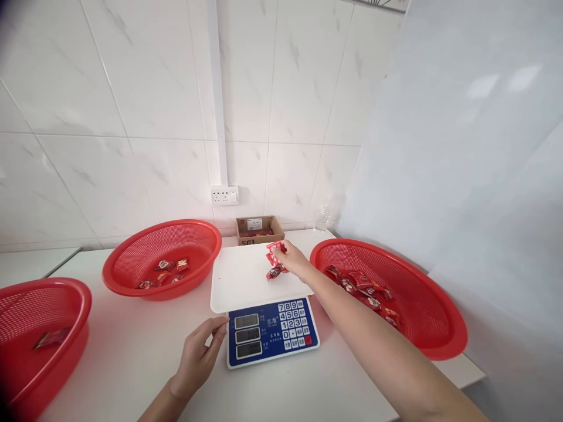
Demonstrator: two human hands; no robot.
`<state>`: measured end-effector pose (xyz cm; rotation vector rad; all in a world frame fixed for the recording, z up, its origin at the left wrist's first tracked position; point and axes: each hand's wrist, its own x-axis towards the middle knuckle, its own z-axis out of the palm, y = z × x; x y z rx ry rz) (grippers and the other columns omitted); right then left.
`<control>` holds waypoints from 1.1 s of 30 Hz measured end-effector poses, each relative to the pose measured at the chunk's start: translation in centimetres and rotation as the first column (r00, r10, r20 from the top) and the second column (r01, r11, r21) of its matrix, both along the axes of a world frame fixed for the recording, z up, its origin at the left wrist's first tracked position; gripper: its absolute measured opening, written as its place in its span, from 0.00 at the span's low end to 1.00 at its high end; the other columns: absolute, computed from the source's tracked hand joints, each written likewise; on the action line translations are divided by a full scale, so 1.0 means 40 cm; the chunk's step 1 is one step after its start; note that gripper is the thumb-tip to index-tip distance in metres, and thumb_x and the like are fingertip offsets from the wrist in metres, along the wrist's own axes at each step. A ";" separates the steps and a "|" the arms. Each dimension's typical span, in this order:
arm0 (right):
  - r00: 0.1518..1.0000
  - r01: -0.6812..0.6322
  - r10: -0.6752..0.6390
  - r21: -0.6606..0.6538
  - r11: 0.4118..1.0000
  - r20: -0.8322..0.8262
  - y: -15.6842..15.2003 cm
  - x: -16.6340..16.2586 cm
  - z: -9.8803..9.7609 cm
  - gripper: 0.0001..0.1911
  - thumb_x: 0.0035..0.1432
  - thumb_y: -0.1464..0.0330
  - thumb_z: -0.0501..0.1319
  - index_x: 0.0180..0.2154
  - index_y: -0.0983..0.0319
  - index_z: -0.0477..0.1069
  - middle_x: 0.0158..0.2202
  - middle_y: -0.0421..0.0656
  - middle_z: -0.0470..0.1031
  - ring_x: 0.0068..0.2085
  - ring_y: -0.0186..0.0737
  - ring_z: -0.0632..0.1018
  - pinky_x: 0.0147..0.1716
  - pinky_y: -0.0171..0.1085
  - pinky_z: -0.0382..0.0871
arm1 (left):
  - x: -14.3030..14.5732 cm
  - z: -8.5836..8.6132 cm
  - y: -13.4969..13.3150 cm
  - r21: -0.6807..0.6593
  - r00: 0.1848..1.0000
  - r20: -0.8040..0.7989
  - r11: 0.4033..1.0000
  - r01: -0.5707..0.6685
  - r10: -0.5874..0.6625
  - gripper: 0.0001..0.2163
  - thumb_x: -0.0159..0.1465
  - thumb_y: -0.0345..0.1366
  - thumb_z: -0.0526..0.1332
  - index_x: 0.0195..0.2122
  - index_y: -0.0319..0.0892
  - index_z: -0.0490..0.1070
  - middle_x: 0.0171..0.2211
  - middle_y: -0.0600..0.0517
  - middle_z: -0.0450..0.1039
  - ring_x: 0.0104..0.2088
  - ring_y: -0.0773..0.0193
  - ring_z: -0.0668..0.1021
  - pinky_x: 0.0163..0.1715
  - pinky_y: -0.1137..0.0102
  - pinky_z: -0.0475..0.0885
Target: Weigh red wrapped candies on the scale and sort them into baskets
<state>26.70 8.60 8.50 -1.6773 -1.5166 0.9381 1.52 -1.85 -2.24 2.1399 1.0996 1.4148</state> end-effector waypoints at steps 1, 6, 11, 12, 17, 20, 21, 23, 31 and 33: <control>1.000 -0.009 0.009 -0.018 1.000 0.014 -0.001 0.000 0.000 0.20 0.56 0.56 0.58 0.47 0.58 0.64 0.43 0.46 0.73 0.36 0.36 0.75 0.25 0.30 0.70 | 0.000 0.001 0.000 0.002 1.000 0.000 1.000 0.000 0.000 0.08 0.65 0.34 0.53 0.39 0.40 0.71 0.28 0.50 0.75 0.25 0.69 0.75 0.25 0.77 0.71; 0.998 -0.036 0.040 -0.074 0.997 0.054 0.000 0.017 0.004 0.25 0.49 0.69 0.64 0.50 0.60 0.64 0.45 0.48 0.72 0.37 0.38 0.75 0.27 0.31 0.71 | 0.001 0.004 -0.001 0.023 1.000 0.003 1.000 -0.004 0.004 0.08 0.65 0.34 0.53 0.39 0.40 0.71 0.26 0.51 0.74 0.25 0.69 0.75 0.26 0.76 0.71; 0.999 -0.030 0.031 -0.040 0.999 0.025 0.007 0.041 0.014 0.27 0.50 0.71 0.62 0.54 0.61 0.61 0.50 0.50 0.70 0.40 0.38 0.76 0.33 0.33 0.72 | 0.003 0.007 -0.003 0.014 1.000 0.023 1.000 0.013 -0.013 0.07 0.64 0.33 0.54 0.39 0.41 0.71 0.29 0.51 0.75 0.27 0.69 0.76 0.26 0.78 0.72; 0.999 -0.033 0.034 -0.031 0.999 0.018 0.008 0.044 0.013 0.27 0.51 0.71 0.61 0.54 0.61 0.62 0.50 0.50 0.69 0.41 0.38 0.76 0.35 0.33 0.72 | 0.004 0.008 -0.003 0.011 1.000 0.022 1.000 0.012 -0.012 0.07 0.64 0.33 0.54 0.39 0.41 0.71 0.28 0.51 0.75 0.26 0.69 0.76 0.26 0.77 0.72; 0.998 -0.032 0.033 -0.032 0.999 0.059 0.005 0.054 -0.003 0.24 0.49 0.75 0.61 0.51 0.62 0.66 0.53 0.52 0.67 0.45 0.40 0.74 0.37 0.34 0.72 | 0.004 0.007 0.000 0.000 1.000 0.029 1.000 0.003 -0.003 0.09 0.65 0.36 0.53 0.39 0.41 0.72 0.28 0.50 0.76 0.26 0.68 0.76 0.26 0.77 0.72; 0.995 -0.032 0.032 -0.001 0.999 0.091 0.009 0.059 -0.017 0.24 0.48 0.77 0.61 0.49 0.62 0.68 0.53 0.50 0.69 0.47 0.40 0.74 0.40 0.35 0.71 | 0.002 0.004 0.004 0.018 1.000 0.029 1.000 0.001 -0.002 0.08 0.64 0.35 0.53 0.39 0.41 0.71 0.28 0.51 0.76 0.26 0.69 0.76 0.27 0.77 0.72; 0.995 -0.031 0.029 0.019 0.999 0.100 0.011 0.061 -0.022 0.24 0.47 0.78 0.60 0.49 0.62 0.69 0.52 0.49 0.70 0.47 0.40 0.74 0.42 0.35 0.70 | 0.001 0.002 0.006 0.024 1.000 0.028 1.000 0.000 0.000 0.08 0.64 0.34 0.54 0.39 0.42 0.71 0.28 0.51 0.76 0.26 0.69 0.76 0.27 0.77 0.72; 0.993 -0.027 0.019 0.063 0.998 0.120 0.017 0.063 -0.031 0.24 0.47 0.79 0.60 0.48 0.61 0.70 0.51 0.47 0.71 0.48 0.39 0.73 0.46 0.36 0.68 | 0.000 -0.002 0.009 0.036 1.000 0.026 0.999 -0.004 0.003 0.07 0.64 0.33 0.54 0.39 0.42 0.71 0.28 0.52 0.76 0.26 0.69 0.76 0.27 0.77 0.72; 0.987 -0.032 -0.001 0.198 0.980 0.162 0.035 0.074 -0.063 0.22 0.46 0.81 0.56 0.44 0.61 0.72 0.48 0.45 0.74 0.50 0.40 0.73 0.53 0.41 0.62 | 0.000 -0.011 0.009 0.046 1.000 0.031 0.999 -0.001 -0.001 0.07 0.64 0.31 0.55 0.41 0.42 0.70 0.29 0.53 0.76 0.26 0.70 0.76 0.28 0.78 0.72; 0.991 -0.052 0.025 0.205 0.977 0.134 0.038 0.075 -0.069 0.22 0.47 0.82 0.54 0.44 0.61 0.71 0.48 0.45 0.74 0.50 0.38 0.73 0.51 0.39 0.64 | 0.000 -0.012 0.009 0.028 0.999 0.032 1.000 -0.001 0.000 0.08 0.64 0.32 0.54 0.41 0.42 0.71 0.30 0.52 0.76 0.27 0.70 0.77 0.28 0.78 0.73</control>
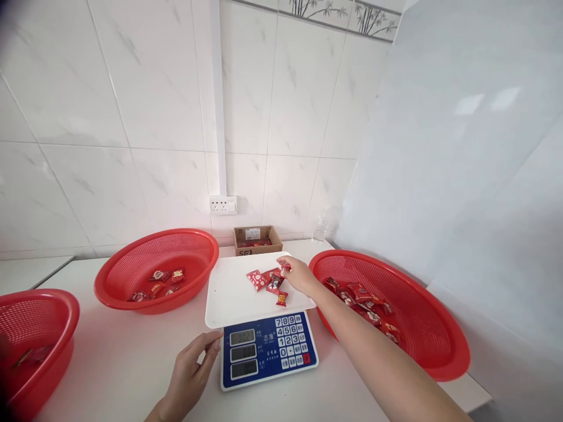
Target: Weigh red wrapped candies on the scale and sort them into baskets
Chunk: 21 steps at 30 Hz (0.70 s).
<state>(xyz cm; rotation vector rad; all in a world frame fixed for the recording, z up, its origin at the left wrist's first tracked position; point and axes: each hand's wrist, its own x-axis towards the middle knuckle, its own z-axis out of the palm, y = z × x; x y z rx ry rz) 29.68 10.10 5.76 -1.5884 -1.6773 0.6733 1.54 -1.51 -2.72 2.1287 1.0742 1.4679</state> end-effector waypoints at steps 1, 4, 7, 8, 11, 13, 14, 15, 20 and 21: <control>1.000 -0.015 0.015 -0.002 1.000 -0.019 0.001 0.000 -0.003 0.23 0.48 0.82 0.52 0.45 0.61 0.70 0.48 0.45 0.74 0.50 0.37 0.74 0.50 0.38 0.65 | 0.000 -0.001 0.000 -0.009 1.000 -0.001 1.000 0.000 0.000 0.08 0.64 0.32 0.54 0.40 0.42 0.71 0.30 0.52 0.76 0.28 0.69 0.77 0.29 0.77 0.73; 0.998 -0.029 0.028 -0.009 1.000 -0.062 0.006 0.001 -0.007 0.25 0.50 0.81 0.50 0.49 0.62 0.67 0.50 0.47 0.73 0.50 0.34 0.73 0.46 0.35 0.68 | 0.000 -0.003 0.000 -0.018 1.000 -0.006 1.000 -0.001 0.001 0.08 0.64 0.33 0.54 0.40 0.42 0.71 0.31 0.51 0.77 0.30 0.68 0.78 0.30 0.77 0.74; 0.999 0.018 -0.018 -0.014 1.000 -0.049 0.011 0.011 -0.007 0.25 0.53 0.80 0.48 0.52 0.62 0.63 0.51 0.49 0.72 0.50 0.35 0.74 0.45 0.36 0.69 | -0.002 -0.004 0.000 -0.016 1.000 -0.013 1.000 -0.010 0.010 0.08 0.64 0.33 0.54 0.40 0.43 0.71 0.31 0.51 0.76 0.30 0.68 0.78 0.30 0.77 0.74; 0.999 0.035 -0.036 -0.020 0.999 -0.031 0.011 0.015 -0.007 0.25 0.53 0.79 0.47 0.52 0.63 0.63 0.51 0.49 0.72 0.50 0.36 0.74 0.45 0.37 0.69 | -0.003 -0.004 0.000 -0.016 1.000 -0.015 1.000 -0.013 0.013 0.08 0.64 0.33 0.54 0.40 0.43 0.71 0.30 0.52 0.76 0.30 0.68 0.78 0.30 0.77 0.74; 0.998 0.035 -0.032 -0.058 0.998 0.051 0.001 0.021 -0.003 0.22 0.55 0.77 0.49 0.51 0.64 0.65 0.52 0.51 0.71 0.51 0.40 0.73 0.49 0.41 0.66 | -0.003 -0.005 0.000 -0.021 1.000 -0.017 1.000 -0.019 0.018 0.07 0.64 0.33 0.54 0.40 0.43 0.71 0.30 0.52 0.76 0.30 0.68 0.78 0.29 0.78 0.74; 0.994 -0.022 0.032 -0.092 0.995 0.105 -0.017 0.011 -0.003 0.19 0.56 0.71 0.53 0.51 0.63 0.67 0.53 0.51 0.70 0.53 0.45 0.71 0.52 0.44 0.63 | -0.002 -0.005 0.000 -0.027 1.000 -0.014 1.000 -0.014 0.014 0.07 0.64 0.33 0.54 0.39 0.43 0.71 0.30 0.52 0.76 0.30 0.68 0.78 0.29 0.78 0.74; 0.990 -0.061 0.073 -0.105 0.993 0.119 -0.028 0.000 -0.004 0.20 0.56 0.68 0.55 0.51 0.62 0.68 0.54 0.50 0.69 0.53 0.46 0.70 0.53 0.44 0.61 | -0.002 -0.006 -0.001 -0.031 1.000 -0.013 0.999 -0.009 0.008 0.07 0.64 0.33 0.54 0.39 0.43 0.71 0.30 0.52 0.76 0.30 0.68 0.78 0.28 0.78 0.74; 0.983 -0.109 0.124 -0.110 0.988 0.137 -0.040 -0.014 -0.005 0.21 0.55 0.65 0.57 0.51 0.61 0.68 0.55 0.49 0.68 0.54 0.47 0.69 0.54 0.45 0.60 | -0.001 -0.006 -0.001 -0.037 1.000 -0.014 0.999 -0.003 0.002 0.07 0.64 0.33 0.54 0.39 0.43 0.71 0.30 0.51 0.76 0.30 0.68 0.78 0.28 0.78 0.73; 0.869 -0.291 0.323 -0.141 0.946 0.373 -0.078 -0.072 0.004 0.24 0.56 0.59 0.56 0.55 0.53 0.65 0.62 0.45 0.57 0.64 0.51 0.51 0.59 0.56 0.45 | 0.000 -0.002 0.002 -0.063 0.999 -0.037 0.998 0.002 -0.004 0.07 0.64 0.34 0.54 0.38 0.43 0.71 0.30 0.52 0.76 0.27 0.69 0.77 0.27 0.78 0.73; 0.857 -0.291 0.317 -0.127 0.948 0.407 -0.078 -0.069 0.013 0.23 0.57 0.58 0.55 0.54 0.53 0.66 0.63 0.46 0.55 0.65 0.51 0.49 0.59 0.57 0.44 | 0.000 0.000 0.002 -0.059 0.999 -0.037 0.998 -0.003 0.001 0.08 0.64 0.34 0.54 0.39 0.42 0.72 0.30 0.52 0.76 0.27 0.69 0.77 0.27 0.78 0.73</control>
